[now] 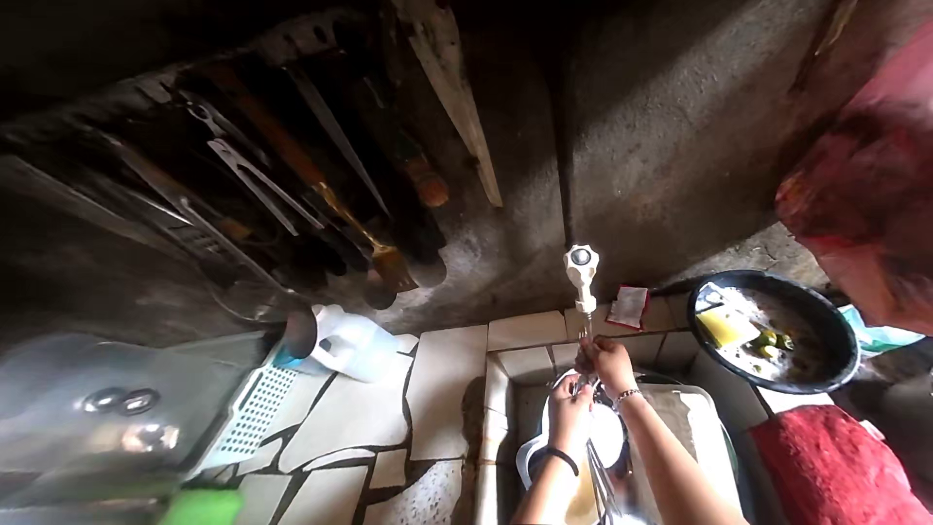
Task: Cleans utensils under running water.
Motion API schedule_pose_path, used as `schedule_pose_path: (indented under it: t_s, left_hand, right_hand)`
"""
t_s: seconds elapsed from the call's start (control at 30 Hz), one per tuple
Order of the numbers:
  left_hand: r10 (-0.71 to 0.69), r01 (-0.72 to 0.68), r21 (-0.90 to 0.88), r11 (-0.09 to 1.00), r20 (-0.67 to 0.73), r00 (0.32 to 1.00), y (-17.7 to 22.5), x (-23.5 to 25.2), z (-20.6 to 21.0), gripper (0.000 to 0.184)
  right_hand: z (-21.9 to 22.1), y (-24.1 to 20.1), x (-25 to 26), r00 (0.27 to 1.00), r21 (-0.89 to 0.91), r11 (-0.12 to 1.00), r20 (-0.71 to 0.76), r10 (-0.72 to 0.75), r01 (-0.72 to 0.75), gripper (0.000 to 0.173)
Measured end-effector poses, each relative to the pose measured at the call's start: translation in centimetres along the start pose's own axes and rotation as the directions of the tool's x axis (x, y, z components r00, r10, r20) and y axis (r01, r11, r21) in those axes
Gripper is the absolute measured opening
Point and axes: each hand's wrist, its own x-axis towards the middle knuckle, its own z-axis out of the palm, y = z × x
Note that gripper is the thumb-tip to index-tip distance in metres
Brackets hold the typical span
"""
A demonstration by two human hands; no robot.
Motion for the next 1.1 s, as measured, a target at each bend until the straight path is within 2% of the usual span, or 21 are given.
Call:
schedule_pose_path:
  t_s: [0.17,0.23,0.3,0.37,0.4,0.5,0.57,0.67,0.8,0.93,1.0,1.1]
  left_hand:
    - [-0.035,0.035,-0.030,0.999,-0.004,0.999,0.6,-0.5,-0.6,0.016]
    - [-0.027,0.028,-0.032,0.999,0.029,0.999,0.3,-1.4,-0.9,0.015]
    - [0.002,0.001,-0.039,0.999,0.063,0.998,0.1,-2.7,-1.5,0.016]
    - [0.024,-0.018,-0.071,0.997,0.086,0.996,-0.1,-3.3,-2.1,0.017]
    - [0.023,-0.014,-0.094,0.995,0.091,0.996,-0.2,-3.2,-2.1,0.017]
    - [0.008,0.005,-0.162,0.987,0.079,0.997,-0.1,-2.4,-1.7,0.021]
    - [0.011,0.002,-0.192,0.981,0.068,0.998,0.0,-1.9,-1.3,0.023]
    - [0.034,-0.025,-0.181,0.983,0.049,0.998,-0.2,-1.8,-1.2,0.024]
    - [0.105,-0.099,-0.158,0.982,0.030,0.994,-0.9,-1.9,-1.1,0.024]
    - [0.189,-0.186,-0.133,0.973,0.010,0.982,-2.3,-1.4,-0.9,0.023]
    - [0.253,-0.253,-0.012,0.967,0.033,0.967,-3.1,-1.1,-0.9,0.022]
    - [0.253,-0.290,0.210,0.934,0.186,0.949,-4.1,-0.4,-1.9,0.023]
  right_hand:
    - [1.2,-0.6,-0.9,0.984,0.153,0.988,-0.174,0.025,0.002,0.025]
    - [0.3,-0.4,-0.3,0.956,0.142,0.990,-0.289,0.043,-0.002,0.030]
    - [-1.4,-0.6,1.0,0.936,0.209,0.977,-0.350,0.031,0.045,0.033]
    - [-2.6,-1.2,0.9,0.951,0.318,0.945,-0.307,0.020,0.082,0.029]
    - [-2.9,-1.4,0.3,0.970,0.338,0.938,-0.242,0.007,0.078,0.025]
    - [-2.9,-1.1,-1.7,1.000,0.336,0.942,0.021,0.005,-0.012,0.026]
    - [-2.5,-0.4,-2.4,0.996,0.369,0.928,0.088,0.012,-0.044,0.018]
    - [-2.3,-0.1,-2.8,0.995,0.414,0.909,0.095,0.009,-0.048,0.016]
    - [-2.2,0.1,-3.0,0.996,0.471,0.882,0.073,-0.058,0.017,0.020]
    - [-1.9,1.2,-3.4,0.964,0.584,0.811,0.191,-0.183,0.039,0.028]
    - [-1.6,0.8,-3.8,0.965,0.585,0.811,0.215,-0.147,-0.007,0.021]
    - [-1.1,-0.8,-3.5,0.995,0.482,0.875,0.099,0.006,-0.053,0.019]
